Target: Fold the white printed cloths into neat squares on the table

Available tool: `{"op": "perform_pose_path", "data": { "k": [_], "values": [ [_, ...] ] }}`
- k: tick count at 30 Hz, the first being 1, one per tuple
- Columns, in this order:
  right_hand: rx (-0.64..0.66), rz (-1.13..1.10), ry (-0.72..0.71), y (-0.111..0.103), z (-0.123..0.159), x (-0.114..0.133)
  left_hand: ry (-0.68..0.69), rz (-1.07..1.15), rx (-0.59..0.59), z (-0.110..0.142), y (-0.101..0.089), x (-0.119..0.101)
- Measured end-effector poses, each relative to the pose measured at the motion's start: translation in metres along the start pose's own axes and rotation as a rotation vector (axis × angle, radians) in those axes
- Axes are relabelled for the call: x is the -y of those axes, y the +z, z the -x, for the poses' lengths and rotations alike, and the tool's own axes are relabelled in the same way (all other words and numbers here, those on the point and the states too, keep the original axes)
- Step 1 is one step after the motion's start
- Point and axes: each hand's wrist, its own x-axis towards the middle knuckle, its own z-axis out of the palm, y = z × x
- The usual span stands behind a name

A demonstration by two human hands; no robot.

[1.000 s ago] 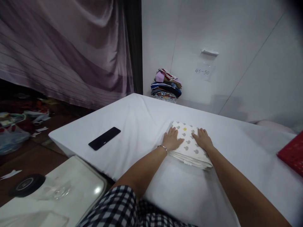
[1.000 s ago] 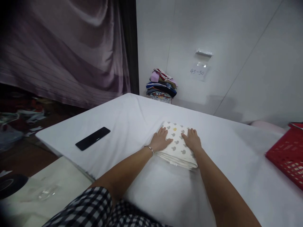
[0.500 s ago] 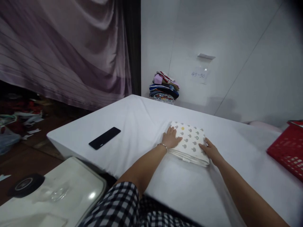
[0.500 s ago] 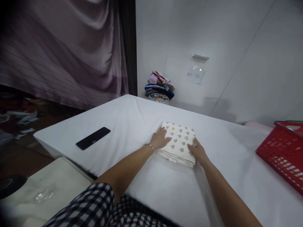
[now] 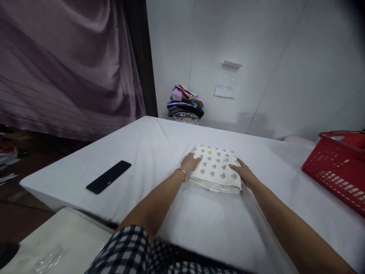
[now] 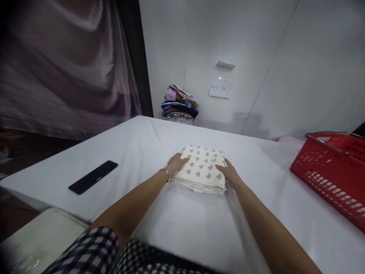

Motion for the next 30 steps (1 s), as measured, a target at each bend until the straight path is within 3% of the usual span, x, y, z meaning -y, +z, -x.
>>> {"op": "perform_pose_path", "data": {
  "k": [4,10,14,17,20,23,25,27,30],
  "values": [
    [-0.133,0.001,-0.21,0.01,-0.017,0.002,0.101,0.003,-0.167,-0.017,-0.011,-0.008],
    [-0.156,0.222,-0.03,0.014,-0.041,0.002,-0.06,-0.047,-0.002,-0.035,-0.008,0.0],
    [-0.062,0.248,0.044,0.005,-0.024,0.002,-0.009,-0.06,-0.026,-0.026,-0.007,0.007],
    [0.045,0.125,0.134,-0.004,-0.002,0.0,0.165,-0.155,-0.196,-0.007,-0.006,0.003],
    [0.113,-0.001,0.173,-0.008,0.014,-0.005,0.52,-0.212,-0.321,0.02,0.006,-0.01],
    [0.152,-0.113,0.168,-0.007,0.021,-0.012,0.88,-0.247,-0.173,0.048,0.028,-0.029],
    [0.136,-0.166,0.141,-0.005,0.024,-0.015,0.994,-0.271,-0.068,0.06,0.043,-0.04],
    [0.109,-0.186,0.115,-0.002,0.027,-0.017,0.98,-0.294,-0.007,0.064,0.053,-0.048],
    [0.093,-0.197,0.096,-0.001,0.033,-0.017,0.841,-0.308,0.05,0.059,0.06,-0.056]
  ]
}}
